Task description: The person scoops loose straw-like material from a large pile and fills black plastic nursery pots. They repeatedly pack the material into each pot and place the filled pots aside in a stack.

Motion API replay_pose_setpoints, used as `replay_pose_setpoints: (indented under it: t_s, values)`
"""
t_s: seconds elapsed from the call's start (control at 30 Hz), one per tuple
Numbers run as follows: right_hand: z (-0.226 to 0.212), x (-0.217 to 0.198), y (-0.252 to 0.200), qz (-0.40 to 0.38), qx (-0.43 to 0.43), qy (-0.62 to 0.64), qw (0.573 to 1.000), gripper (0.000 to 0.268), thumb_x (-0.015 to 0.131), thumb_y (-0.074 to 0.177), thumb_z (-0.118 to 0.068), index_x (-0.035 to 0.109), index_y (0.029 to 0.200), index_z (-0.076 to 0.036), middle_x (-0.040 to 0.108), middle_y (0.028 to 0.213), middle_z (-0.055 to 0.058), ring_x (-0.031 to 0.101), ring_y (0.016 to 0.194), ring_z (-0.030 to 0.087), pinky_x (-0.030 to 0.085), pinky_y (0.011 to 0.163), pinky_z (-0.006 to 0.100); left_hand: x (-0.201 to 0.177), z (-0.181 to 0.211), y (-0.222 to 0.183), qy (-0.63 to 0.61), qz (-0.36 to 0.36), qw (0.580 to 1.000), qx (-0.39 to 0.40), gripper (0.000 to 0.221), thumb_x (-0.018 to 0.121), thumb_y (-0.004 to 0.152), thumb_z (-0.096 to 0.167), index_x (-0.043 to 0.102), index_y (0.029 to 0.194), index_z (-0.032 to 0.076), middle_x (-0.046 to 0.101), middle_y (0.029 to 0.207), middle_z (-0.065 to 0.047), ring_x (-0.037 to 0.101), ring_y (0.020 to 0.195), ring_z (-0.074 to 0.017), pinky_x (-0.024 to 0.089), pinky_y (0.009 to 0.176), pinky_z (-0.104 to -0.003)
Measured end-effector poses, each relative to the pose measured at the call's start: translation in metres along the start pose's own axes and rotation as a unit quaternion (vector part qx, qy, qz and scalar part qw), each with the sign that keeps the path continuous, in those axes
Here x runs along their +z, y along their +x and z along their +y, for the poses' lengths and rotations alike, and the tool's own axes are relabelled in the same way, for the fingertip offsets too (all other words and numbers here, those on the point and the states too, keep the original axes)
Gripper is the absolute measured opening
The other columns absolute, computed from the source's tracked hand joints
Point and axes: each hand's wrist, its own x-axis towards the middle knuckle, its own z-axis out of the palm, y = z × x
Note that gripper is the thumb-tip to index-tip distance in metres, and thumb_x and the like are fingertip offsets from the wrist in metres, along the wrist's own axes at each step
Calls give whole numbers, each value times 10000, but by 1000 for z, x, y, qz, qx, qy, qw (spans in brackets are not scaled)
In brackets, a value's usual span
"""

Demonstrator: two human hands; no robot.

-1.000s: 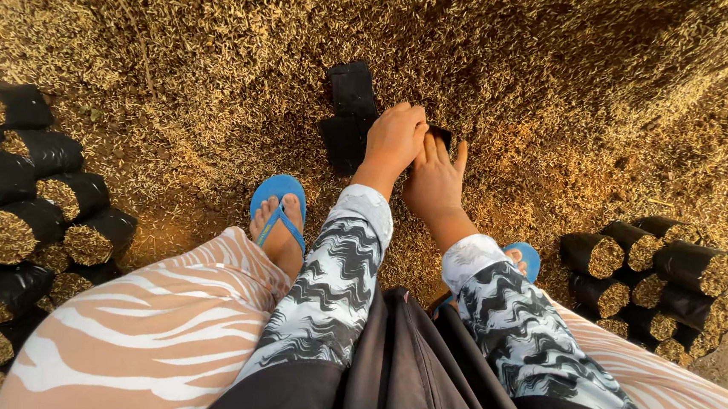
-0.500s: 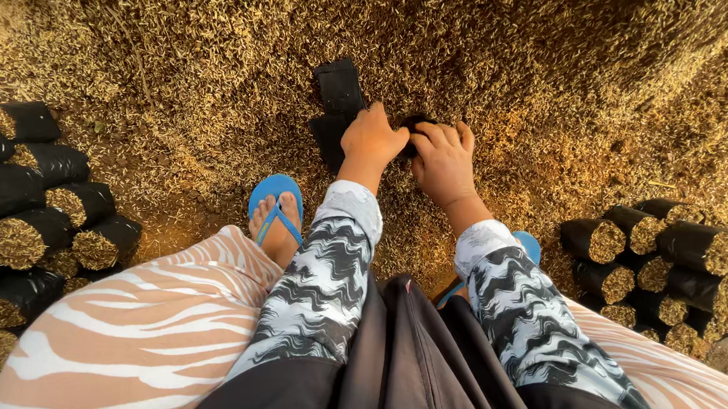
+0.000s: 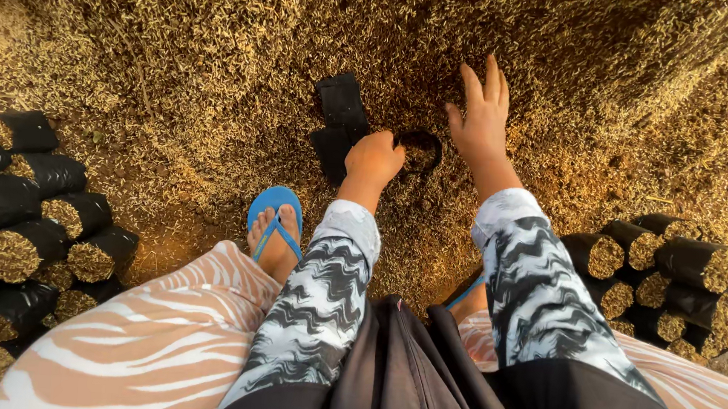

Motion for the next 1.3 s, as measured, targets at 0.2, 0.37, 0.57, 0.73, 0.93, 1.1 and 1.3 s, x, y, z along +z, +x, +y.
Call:
replay_pose_setpoints:
  t_s: [0.2,0.37,0.57,0.73,0.93,1.1,1.3]
  values:
    - [9,21,-23,-40,-19,-67,997,489,797,894,-286,611,1306,-100,384,1512,227,325,1374,510,301,1134,622,1,-2,5,-15,-7,1000,6,326,598,931,376,692,989,70,717,960,-139,687,938,-353,533,806,-498]
    - [29,44,-48,-51,12,-71,996,280,672,957,-85,645,1235,-102,519,1397,159,493,1274,387,433,1127,496,1,-1,4,-30,-4,1000,2,306,598,913,367,692,974,82,717,937,-129,686,918,-352,531,787,-499]
    - [8,11,-32,-126,236,149,952,154,592,1019,-91,632,1164,-58,601,1148,137,606,958,234,533,880,370,-4,-1,-7,-27,-2,1000,8,314,607,941,373,693,979,73,725,939,-128,700,913,-334,541,789,-481]
    - [-38,-41,-17,-313,194,317,874,200,639,961,-132,703,1138,-67,723,1003,48,679,894,142,573,833,304,-5,0,-12,-31,11,999,7,287,617,923,345,703,1018,88,720,978,-117,699,960,-327,545,814,-482]
    - [-27,-35,-31,-159,250,193,935,279,597,1008,-206,735,1242,-145,744,1066,58,656,920,220,549,833,402,4,-6,-8,-29,42,999,-1,326,627,902,322,690,1130,98,654,1183,-144,648,1091,-346,530,891,-485]
    - [44,-9,-78,7,127,12,992,394,582,1069,-258,583,1430,-100,453,1527,229,410,1385,419,352,1139,521,11,-15,1,-29,26,999,3,323,615,906,317,678,1131,94,645,1206,-149,626,1125,-364,514,918,-491]
    - [20,38,-169,-60,96,-12,994,648,659,954,-397,459,1473,-63,305,1632,233,226,1505,510,189,1249,603,9,-17,5,-25,1,1000,7,312,608,887,321,685,1063,76,688,1127,-137,651,1082,-351,520,898,-492]
